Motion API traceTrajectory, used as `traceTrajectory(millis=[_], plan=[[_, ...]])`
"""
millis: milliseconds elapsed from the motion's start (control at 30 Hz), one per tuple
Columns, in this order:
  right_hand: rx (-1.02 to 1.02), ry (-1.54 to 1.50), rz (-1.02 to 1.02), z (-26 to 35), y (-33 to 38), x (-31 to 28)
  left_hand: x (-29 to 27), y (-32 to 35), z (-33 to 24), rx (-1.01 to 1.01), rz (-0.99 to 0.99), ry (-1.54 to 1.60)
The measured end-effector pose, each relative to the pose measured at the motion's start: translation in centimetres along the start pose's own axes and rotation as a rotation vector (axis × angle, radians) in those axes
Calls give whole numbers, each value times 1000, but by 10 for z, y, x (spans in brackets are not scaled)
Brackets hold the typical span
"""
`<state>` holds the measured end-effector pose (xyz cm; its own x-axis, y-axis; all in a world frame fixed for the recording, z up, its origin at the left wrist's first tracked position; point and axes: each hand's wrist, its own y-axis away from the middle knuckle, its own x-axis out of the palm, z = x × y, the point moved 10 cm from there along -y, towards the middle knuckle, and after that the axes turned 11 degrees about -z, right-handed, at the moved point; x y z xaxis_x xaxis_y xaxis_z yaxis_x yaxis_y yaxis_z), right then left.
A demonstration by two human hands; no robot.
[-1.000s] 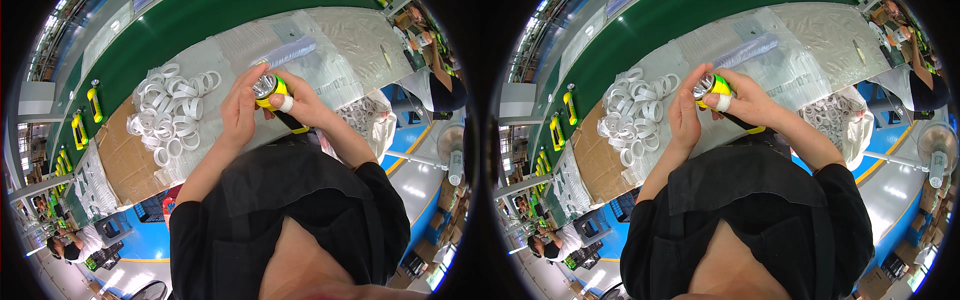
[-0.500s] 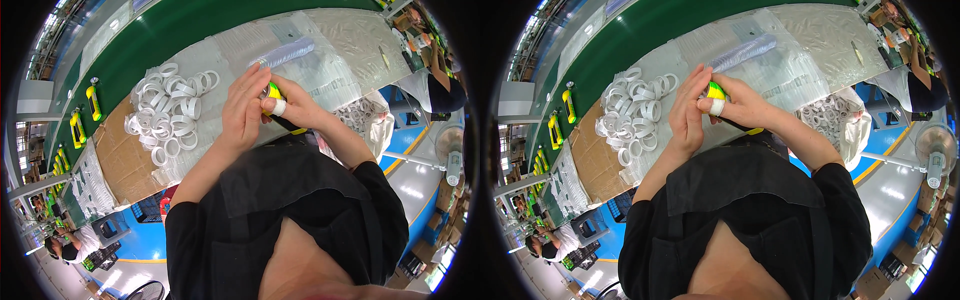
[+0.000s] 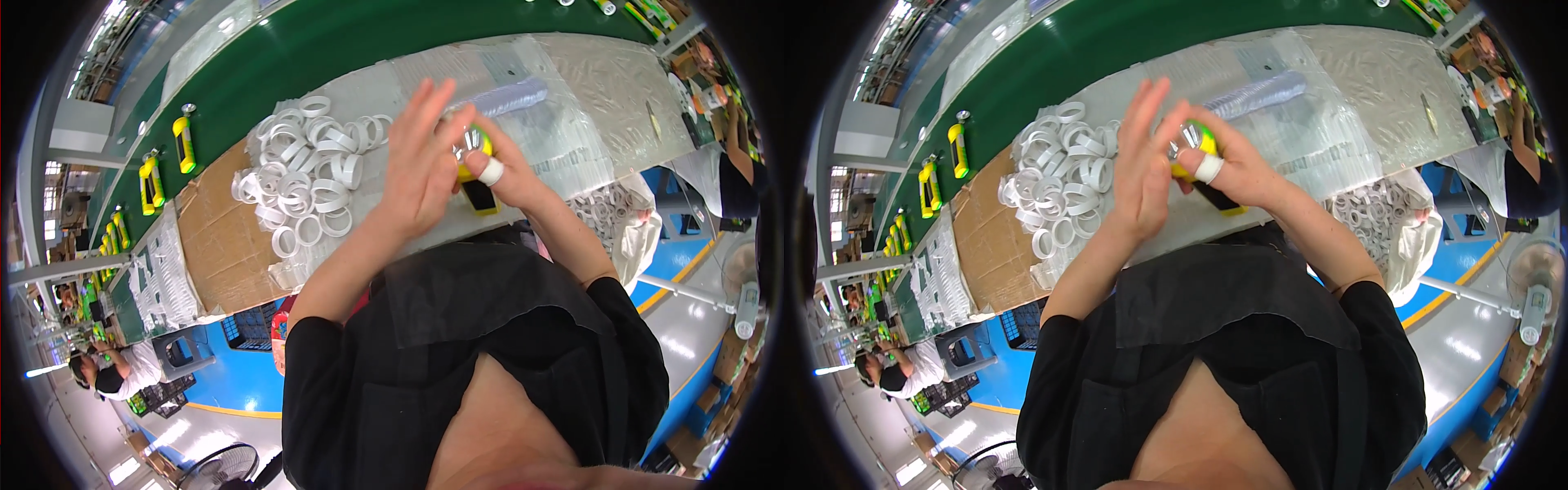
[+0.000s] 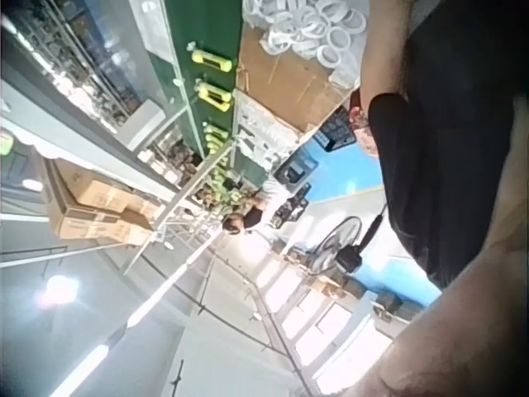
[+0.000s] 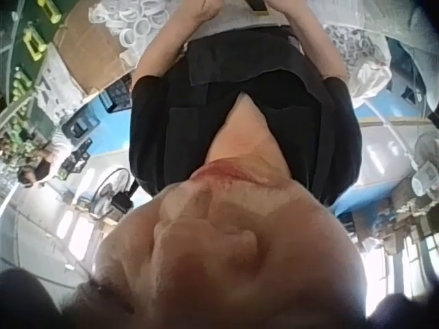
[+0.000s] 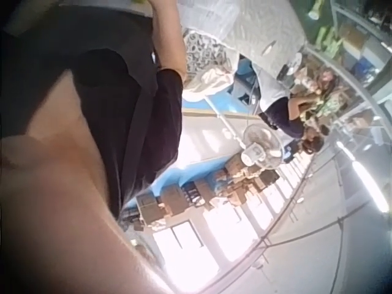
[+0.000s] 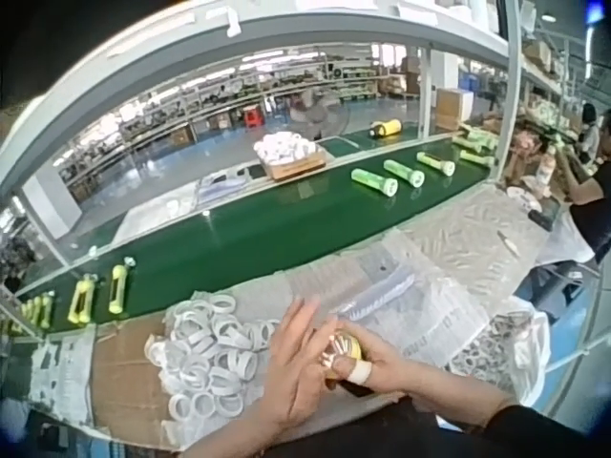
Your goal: The recorder is assembling the front lens and reflector components onto yellow flashlight casings at a factory assembly line.
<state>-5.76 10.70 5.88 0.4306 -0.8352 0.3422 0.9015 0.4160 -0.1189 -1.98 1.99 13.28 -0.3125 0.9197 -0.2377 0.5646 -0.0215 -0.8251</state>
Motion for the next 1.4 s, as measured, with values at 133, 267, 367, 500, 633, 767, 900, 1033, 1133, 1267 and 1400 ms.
traceTrajectory(millis=[133, 267, 367, 500, 633, 767, 900, 1033, 1133, 1267, 1400], plan=[[-252, -105, -17, 32, -21, -5, -45, -41, 75, -107, -18, -362], [-229, 68, -50, 7, -30, -15, -84, -35, 187, -386, 537, -1093], [-200, 43, -37, 7, -28, -9, -104, -1, 237, -573, 803, -1015], [-224, 15, -34, 11, -31, -9, -101, -17, 222, -406, 667, -867], [-238, 7, -28, 7, -34, -10, -75, -41, 167, -751, 253, -12], [-222, 62, -43, 7, -33, -12, -34, -41, 86, -580, 109, 382], [-199, 21, -58, 5, -33, -10, -18, -39, 32, -189, 145, 88], [-206, 21, -36, 6, -34, -8, -13, -35, 31, -141, 165, -59], [-131, -31, 17, -1, -35, -9, -8, -35, 25, -42, 217, -116], [-335, 185, -114, 11, -36, -25, -5, -35, 31, -175, 259, -95], [-520, 336, -15, 55, -27, -28, 4, -36, 24, -143, 305, -98]])
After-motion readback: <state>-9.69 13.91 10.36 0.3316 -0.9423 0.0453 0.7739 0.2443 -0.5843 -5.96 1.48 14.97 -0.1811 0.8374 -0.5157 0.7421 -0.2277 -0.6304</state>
